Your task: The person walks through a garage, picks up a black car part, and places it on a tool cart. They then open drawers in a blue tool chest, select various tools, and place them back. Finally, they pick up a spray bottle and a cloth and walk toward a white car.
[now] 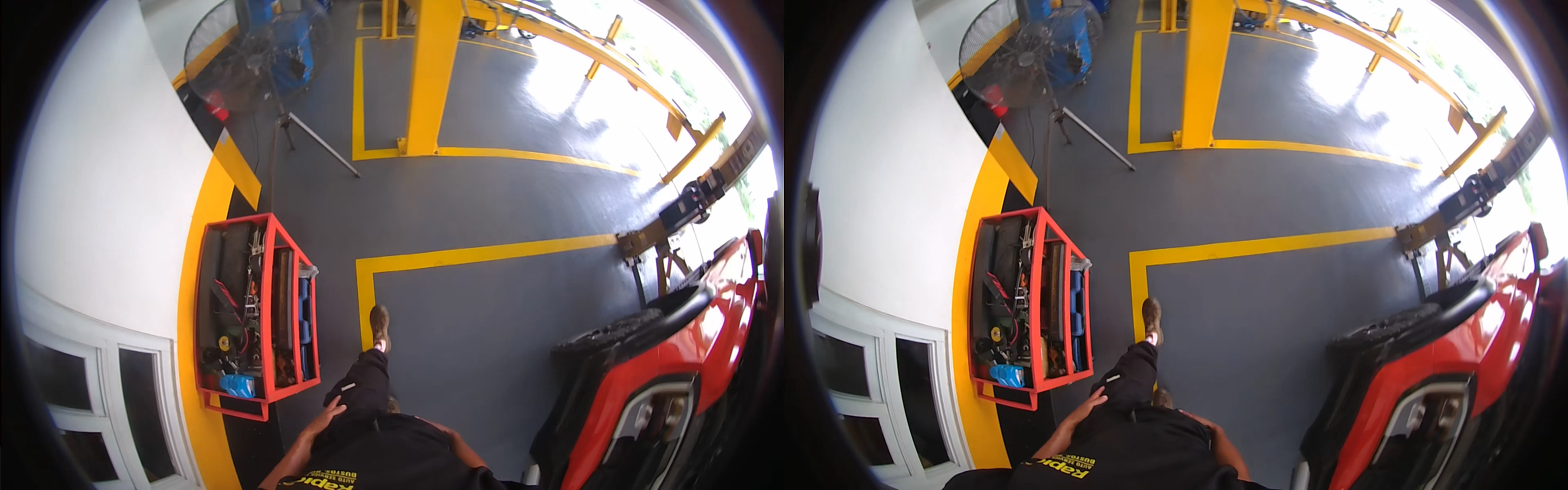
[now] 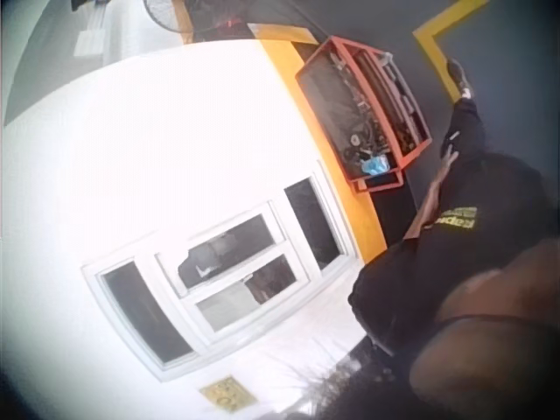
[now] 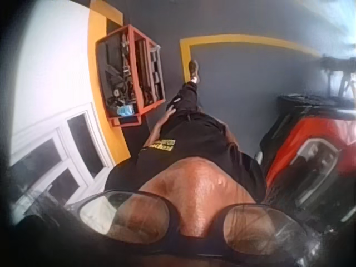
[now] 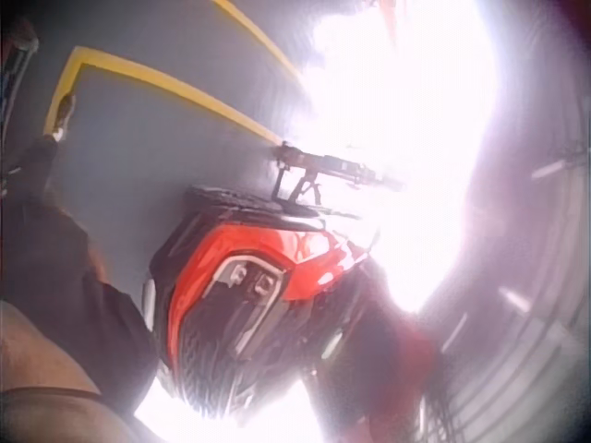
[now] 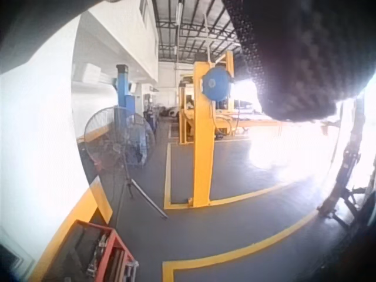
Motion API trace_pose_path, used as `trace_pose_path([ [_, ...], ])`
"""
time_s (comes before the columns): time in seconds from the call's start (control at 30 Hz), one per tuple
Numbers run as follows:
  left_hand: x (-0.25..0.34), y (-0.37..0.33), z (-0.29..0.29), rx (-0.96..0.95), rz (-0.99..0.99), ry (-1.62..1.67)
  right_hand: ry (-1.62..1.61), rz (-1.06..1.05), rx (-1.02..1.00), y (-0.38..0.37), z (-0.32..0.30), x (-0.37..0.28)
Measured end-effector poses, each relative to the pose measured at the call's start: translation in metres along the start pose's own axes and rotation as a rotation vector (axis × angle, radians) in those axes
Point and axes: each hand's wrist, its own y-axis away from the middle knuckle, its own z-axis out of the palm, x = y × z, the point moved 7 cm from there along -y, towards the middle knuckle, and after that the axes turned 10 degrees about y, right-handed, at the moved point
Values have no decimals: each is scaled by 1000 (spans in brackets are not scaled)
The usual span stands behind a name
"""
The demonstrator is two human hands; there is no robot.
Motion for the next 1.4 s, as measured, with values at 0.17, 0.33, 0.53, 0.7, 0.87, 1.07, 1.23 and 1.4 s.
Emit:
trace_pose_path([
  [0.17, 232, -25, 85, -356, 219, -497, 490, 100, 42, -7, -46, -134],
  [0.33, 578, -41, 193, -865, 482, 378, 1726, -170, 64, -38, -70, -370],
  [0.53, 836, -17, 217, -1481, 837, 771, 1767, -331, 680, 14, 28, -683],
  [0.7, 927, -93, 256, -1705, 815, 811, 1783, -369, 600, 12, 33, -798],
  [0.87, 1013, -205, 290, -1769, 778, 821, 1827, -300, 442, -21, 4, -933],
  [1.07, 1143, -323, 337, -1798, 752, 780, 1699, 94, 309, -28, -16, -1141],
  [1.23, 1244, -424, 354, -1768, 753, 755, 1882, 310, 61, -52, 14, -1258],
  [1.4, 1351, -504, 324, -1741, 839, 734, 2018, 479, -249, -159, 9, -1340],
])
